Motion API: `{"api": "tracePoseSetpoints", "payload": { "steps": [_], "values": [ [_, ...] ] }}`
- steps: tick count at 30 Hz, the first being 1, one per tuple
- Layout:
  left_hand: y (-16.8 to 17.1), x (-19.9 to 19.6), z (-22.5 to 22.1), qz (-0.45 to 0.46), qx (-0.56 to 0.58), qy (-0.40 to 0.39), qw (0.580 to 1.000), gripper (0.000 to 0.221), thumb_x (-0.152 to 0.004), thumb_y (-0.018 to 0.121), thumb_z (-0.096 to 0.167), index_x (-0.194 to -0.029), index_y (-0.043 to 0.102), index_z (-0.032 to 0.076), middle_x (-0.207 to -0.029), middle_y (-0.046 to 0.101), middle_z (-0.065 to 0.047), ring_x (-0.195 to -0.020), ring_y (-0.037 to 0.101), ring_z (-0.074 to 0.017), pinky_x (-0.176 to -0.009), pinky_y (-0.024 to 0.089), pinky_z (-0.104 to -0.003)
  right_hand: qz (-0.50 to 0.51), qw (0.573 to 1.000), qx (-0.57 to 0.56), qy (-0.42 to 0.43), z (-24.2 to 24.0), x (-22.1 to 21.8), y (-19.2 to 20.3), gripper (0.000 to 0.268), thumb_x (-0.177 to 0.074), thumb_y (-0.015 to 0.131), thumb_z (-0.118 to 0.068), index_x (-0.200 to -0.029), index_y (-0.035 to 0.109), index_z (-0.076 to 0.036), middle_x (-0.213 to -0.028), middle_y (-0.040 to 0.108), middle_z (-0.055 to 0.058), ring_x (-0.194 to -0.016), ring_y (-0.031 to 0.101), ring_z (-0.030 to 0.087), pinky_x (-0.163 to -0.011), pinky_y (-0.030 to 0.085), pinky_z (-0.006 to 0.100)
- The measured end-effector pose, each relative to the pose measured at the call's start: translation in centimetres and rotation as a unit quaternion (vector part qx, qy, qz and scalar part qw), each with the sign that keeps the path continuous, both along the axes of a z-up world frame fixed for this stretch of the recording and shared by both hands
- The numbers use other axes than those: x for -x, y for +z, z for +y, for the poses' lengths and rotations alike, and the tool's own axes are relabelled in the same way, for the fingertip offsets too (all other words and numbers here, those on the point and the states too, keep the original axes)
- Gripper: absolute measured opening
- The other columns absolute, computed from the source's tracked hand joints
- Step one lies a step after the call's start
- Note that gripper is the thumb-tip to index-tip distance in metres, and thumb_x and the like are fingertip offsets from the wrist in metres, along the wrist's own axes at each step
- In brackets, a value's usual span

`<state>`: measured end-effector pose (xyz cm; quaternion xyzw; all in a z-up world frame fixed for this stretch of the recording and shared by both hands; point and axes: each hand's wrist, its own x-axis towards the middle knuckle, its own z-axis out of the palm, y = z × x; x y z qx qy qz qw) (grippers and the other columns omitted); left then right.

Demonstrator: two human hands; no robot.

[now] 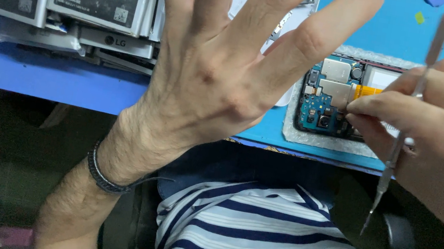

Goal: Using a metal spudger to disconnect multiple flex cables from a smartphone motherboard during disassembly.

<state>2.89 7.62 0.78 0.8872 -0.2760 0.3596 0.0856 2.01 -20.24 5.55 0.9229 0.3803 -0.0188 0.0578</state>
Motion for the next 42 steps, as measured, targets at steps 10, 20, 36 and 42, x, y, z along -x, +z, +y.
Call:
{"api": "tracePoseSetpoints", "payload": {
  "steps": [10,20,36,42],
  "values": [
    [-0.4,-0.1,-0.4,-0.001,-0.005,0.002,1.0,0.024,-0.127,0.058,0.028,-0.149,0.065,0.032,-0.145,0.06,0.002,-0.12,0.057,-0.028,-0.096,0.06,-0.053,0.091,0.972,-0.184,-0.111,1.3,2.0,-0.3,0.008,-0.104,0.083,-0.003,-0.111,0.08,-0.006,-0.098,0.07,0.013,-0.085,0.067,0.027,-0.077,0.05,0.041],
    [-0.3,-0.1,-0.4,0.004,0.04,-0.026,0.999,0.02,-0.123,0.064,0.022,-0.141,0.067,0.028,-0.138,0.064,0.003,-0.119,0.053,-0.0257,-0.099,0.055,-0.055,0.047,0.985,-0.118,-0.113,2.4,1.8,-0.3,0.01,-0.103,0.086,-0.007,-0.105,0.076,-0.009,-0.103,0.072,0.008,-0.085,0.068,0.028,-0.078,0.052,0.045],
    [0.2,0.4,-0.1,0.024,0.017,-0.024,0.999,0.028,-0.125,0.055,0.031,-0.152,0.057,0.025,-0.148,0.064,0.005,-0.131,0.055,-0.0234,-0.111,0.054,-0.058,-0.047,0.977,0.178,-0.106,4.4,1.2,-0.2,0.008,-0.096,0.058,-0.029,-0.102,0.061,-0.025,-0.097,0.066,0.001,-0.087,0.075,0.03,-0.059,0.06,0.05],
    [0.0,0.1,-0.5,0.001,0.058,-0.043,0.997,0.022,-0.124,0.063,0.026,-0.145,0.058,0.023,-0.139,0.069,0.003,-0.127,0.055,-0.0243,-0.11,0.051,-0.062,0.003,0.973,0.201,-0.11,5.4,1.2,0.5,0.024,-0.089,0.061,-0.028,-0.108,0.053,-0.016,-0.088,0.063,0.005,-0.081,0.072,0.037,-0.051,0.055,0.052]
  ]
}}
